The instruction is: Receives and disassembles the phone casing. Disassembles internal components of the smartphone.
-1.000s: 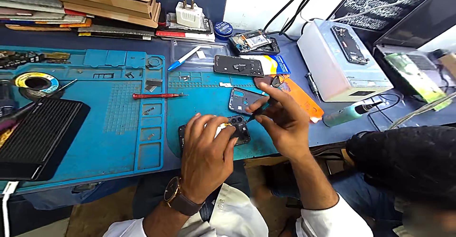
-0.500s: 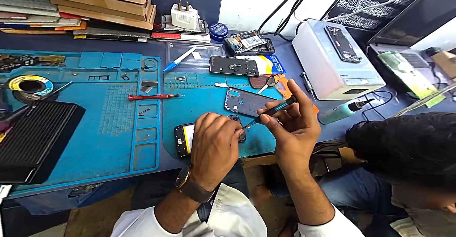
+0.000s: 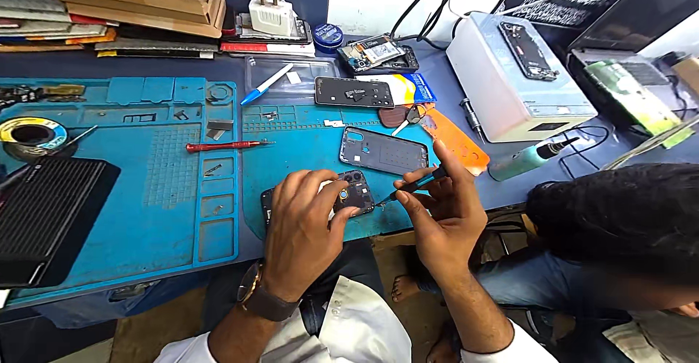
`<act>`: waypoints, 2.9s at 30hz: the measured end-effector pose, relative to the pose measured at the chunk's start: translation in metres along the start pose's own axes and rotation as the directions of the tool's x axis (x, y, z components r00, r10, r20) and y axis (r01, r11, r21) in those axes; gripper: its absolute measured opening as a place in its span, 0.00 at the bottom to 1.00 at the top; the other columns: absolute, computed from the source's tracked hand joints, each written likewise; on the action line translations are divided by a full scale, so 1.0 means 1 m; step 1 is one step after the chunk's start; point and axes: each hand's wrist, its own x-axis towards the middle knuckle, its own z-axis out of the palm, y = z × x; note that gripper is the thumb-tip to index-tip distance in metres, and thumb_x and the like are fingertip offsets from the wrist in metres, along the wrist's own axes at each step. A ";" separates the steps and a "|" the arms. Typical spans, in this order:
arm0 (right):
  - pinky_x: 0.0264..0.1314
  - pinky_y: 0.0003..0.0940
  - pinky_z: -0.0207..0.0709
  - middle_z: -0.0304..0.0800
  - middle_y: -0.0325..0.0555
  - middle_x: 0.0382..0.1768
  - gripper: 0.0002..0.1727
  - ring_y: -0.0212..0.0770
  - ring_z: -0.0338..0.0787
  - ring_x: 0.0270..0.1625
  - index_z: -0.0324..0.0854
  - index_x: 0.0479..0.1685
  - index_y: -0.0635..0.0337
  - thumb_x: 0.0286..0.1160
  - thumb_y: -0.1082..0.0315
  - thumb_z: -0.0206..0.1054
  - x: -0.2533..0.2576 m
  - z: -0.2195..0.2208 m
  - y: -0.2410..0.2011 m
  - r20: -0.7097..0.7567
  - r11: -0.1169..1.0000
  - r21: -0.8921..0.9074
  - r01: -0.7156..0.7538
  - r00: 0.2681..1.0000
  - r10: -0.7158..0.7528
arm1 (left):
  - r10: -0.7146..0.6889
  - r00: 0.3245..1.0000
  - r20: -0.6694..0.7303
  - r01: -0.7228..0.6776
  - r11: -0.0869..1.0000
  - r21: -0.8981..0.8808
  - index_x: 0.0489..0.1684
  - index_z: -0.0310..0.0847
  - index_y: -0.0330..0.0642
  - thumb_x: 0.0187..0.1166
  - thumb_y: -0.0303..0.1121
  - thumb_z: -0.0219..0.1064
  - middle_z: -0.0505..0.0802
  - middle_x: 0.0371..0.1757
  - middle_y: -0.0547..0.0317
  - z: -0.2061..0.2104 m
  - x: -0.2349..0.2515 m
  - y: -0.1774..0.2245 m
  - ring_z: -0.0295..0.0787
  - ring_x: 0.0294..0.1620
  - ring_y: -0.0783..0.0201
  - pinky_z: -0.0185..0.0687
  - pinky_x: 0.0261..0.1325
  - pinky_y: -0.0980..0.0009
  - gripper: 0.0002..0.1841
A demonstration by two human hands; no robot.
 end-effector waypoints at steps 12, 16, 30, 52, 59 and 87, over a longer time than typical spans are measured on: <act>0.53 0.32 0.86 0.86 0.47 0.49 0.22 0.37 0.87 0.51 0.87 0.65 0.59 0.69 0.70 0.79 0.016 0.002 0.001 0.252 0.940 -0.180 0.291 0.937 -0.242 | 0.009 0.999 0.049 -0.013 0.996 0.089 0.68 0.86 0.51 0.74 0.56 0.71 0.86 0.72 0.57 0.006 -0.009 -0.006 0.77 0.74 0.49 0.71 0.73 0.49 0.27; 0.48 0.35 0.89 0.90 0.46 0.45 0.18 0.37 0.90 0.45 0.88 0.62 0.62 0.72 0.78 0.71 0.024 -0.004 -0.001 0.360 0.960 -0.083 0.266 0.907 -0.220 | 0.013 0.998 0.054 -0.018 0.995 0.093 0.69 0.86 0.52 0.75 0.56 0.70 0.86 0.73 0.58 0.006 -0.010 -0.007 0.77 0.76 0.50 0.72 0.74 0.49 0.27; 0.66 0.40 0.87 0.88 0.49 0.58 0.24 0.42 0.88 0.62 0.84 0.67 0.64 0.69 0.73 0.78 0.025 -0.003 0.002 0.323 0.961 -0.044 0.272 0.915 -0.244 | 0.024 0.999 0.049 -0.028 0.995 0.099 0.67 0.87 0.52 0.77 0.57 0.65 0.84 0.75 0.57 0.009 -0.012 -0.007 0.76 0.77 0.49 0.69 0.77 0.49 0.26; 0.55 0.41 0.90 0.90 0.48 0.51 0.27 0.42 0.92 0.51 0.82 0.71 0.64 0.68 0.81 0.72 0.021 -0.006 0.001 0.293 0.977 0.032 0.211 0.932 -0.211 | 0.204 0.968 0.149 -0.216 0.974 0.067 0.63 0.91 0.66 0.83 0.57 0.59 0.79 0.83 0.54 0.006 -0.012 -0.009 0.62 0.89 0.42 0.43 0.93 0.38 0.20; 0.52 0.35 0.89 0.87 0.47 0.47 0.26 0.38 0.89 0.48 0.83 0.71 0.64 0.69 0.77 0.77 0.021 -0.003 0.001 0.234 0.972 -0.055 0.230 0.949 -0.211 | 0.191 0.967 0.171 -0.203 0.977 0.058 0.61 0.92 0.64 0.84 0.54 0.60 0.79 0.83 0.51 0.002 -0.008 -0.004 0.62 0.89 0.39 0.42 0.91 0.34 0.19; 0.58 0.44 0.93 0.89 0.54 0.57 0.47 0.49 0.93 0.55 0.53 0.92 0.66 0.67 0.85 0.71 0.003 -0.001 -0.002 0.050 0.994 0.102 -0.035 0.998 0.030 | 0.098 0.990 0.106 -0.099 0.995 0.004 0.45 0.94 0.52 0.77 0.44 0.71 0.82 0.80 0.56 0.013 0.004 0.013 0.64 0.88 0.45 0.46 0.92 0.40 0.11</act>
